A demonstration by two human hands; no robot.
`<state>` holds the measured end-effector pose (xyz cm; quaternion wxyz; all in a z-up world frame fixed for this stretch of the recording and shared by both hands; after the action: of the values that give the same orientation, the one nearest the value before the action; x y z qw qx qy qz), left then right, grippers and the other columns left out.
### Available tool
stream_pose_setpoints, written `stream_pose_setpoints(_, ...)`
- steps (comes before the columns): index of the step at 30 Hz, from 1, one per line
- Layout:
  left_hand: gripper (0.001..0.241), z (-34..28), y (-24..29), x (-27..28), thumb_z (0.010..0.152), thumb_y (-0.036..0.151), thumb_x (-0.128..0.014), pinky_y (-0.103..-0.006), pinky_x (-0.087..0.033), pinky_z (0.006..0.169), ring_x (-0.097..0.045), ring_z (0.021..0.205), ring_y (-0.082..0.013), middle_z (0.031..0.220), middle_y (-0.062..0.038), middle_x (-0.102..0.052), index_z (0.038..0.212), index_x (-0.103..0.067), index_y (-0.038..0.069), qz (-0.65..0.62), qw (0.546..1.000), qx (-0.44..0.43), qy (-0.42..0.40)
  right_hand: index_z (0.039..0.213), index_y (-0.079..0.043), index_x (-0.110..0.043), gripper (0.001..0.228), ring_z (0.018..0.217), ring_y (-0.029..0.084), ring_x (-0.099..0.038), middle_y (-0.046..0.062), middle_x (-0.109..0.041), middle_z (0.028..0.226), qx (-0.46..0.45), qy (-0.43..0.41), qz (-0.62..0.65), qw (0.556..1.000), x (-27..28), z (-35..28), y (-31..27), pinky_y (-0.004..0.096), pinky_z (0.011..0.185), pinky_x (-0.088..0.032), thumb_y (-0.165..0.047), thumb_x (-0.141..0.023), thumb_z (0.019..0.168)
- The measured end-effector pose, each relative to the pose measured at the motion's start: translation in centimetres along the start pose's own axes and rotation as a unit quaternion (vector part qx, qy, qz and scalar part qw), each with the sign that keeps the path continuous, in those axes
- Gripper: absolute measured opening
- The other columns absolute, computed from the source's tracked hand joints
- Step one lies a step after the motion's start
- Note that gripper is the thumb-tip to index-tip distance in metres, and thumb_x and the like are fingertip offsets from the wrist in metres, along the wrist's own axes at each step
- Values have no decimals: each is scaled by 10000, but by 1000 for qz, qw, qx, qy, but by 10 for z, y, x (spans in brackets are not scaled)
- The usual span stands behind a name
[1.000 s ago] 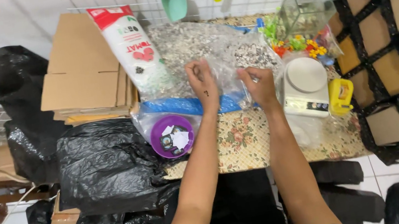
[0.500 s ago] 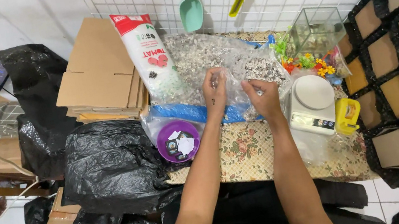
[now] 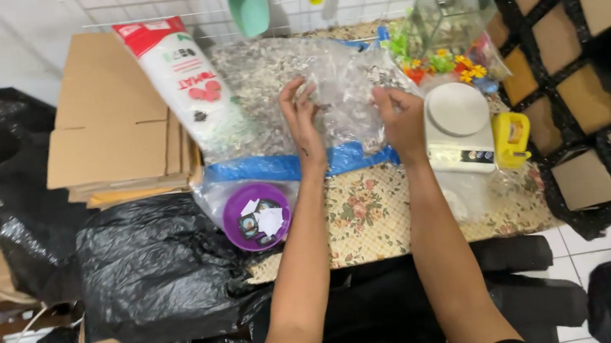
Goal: Scooping granular material into bags, weighing them, and packing them into a cardboard box
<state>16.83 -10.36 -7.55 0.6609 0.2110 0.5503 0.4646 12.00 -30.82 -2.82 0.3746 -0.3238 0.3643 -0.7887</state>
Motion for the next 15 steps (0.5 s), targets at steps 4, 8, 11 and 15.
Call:
stream_pose_setpoints(4, 509, -4, 20, -18, 919, 154, -448, -393, -338, 1185, -380, 1430, -271, 1430, -121, -461, 1424, -487, 103, 52, 996, -26, -70, 727, -103, -708, 297, 664, 68, -492, -21, -590, 566, -50, -47, 12, 998, -7, -3, 6, 282, 694, -477, -175, -695, 1015)
stream_pose_setpoints(8, 347, -4, -4, -11, 998, 290, -588, -398, -349, 1156, -495, 1305, -229, 1272, -99, -560, 1286, -572, 98, 135, 986, -20, -95, 692, -129, -699, 334, 614, 39, -458, -52, -530, 514, -56, -69, 29, 996, -18, -3, 38, 228, 625, -416, -192, -710, 1019)
stream_pose_setpoints(11, 233, -3, -4, -10, 998, 328, -657, -368, -438, 1061, -618, 1136, -233, 1076, -47, -617, 1083, -669, 111, 248, 962, -40, -106, 683, -147, -699, 344, 589, 30, -447, -71, -514, 501, -63, -65, 38, 995, -14, 1, 47, 211, 610, -404, -207, -721, 1021)
stream_pose_setpoints(15, 221, -19, 51, -22, 1030, 265, -590, -397, -549, 840, -709, 889, -320, 856, -81, -689, 932, -723, 117, 311, 949, -50, -37, 685, -139, -700, 315, 582, 24, -427, -83, -479, 499, -44, -33, 36, 998, 1, 7, 56, 203, 610, -408, -174, -760, 993)
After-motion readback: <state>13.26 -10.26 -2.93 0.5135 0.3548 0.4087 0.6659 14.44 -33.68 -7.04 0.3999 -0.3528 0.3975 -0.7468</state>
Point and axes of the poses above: each hand's wrist, its own z-axis towards the middle knuckle, its own x-axis out of the back of the hand, y = z × x, the point moved 10 cm from there along z, towards the middle knuckle
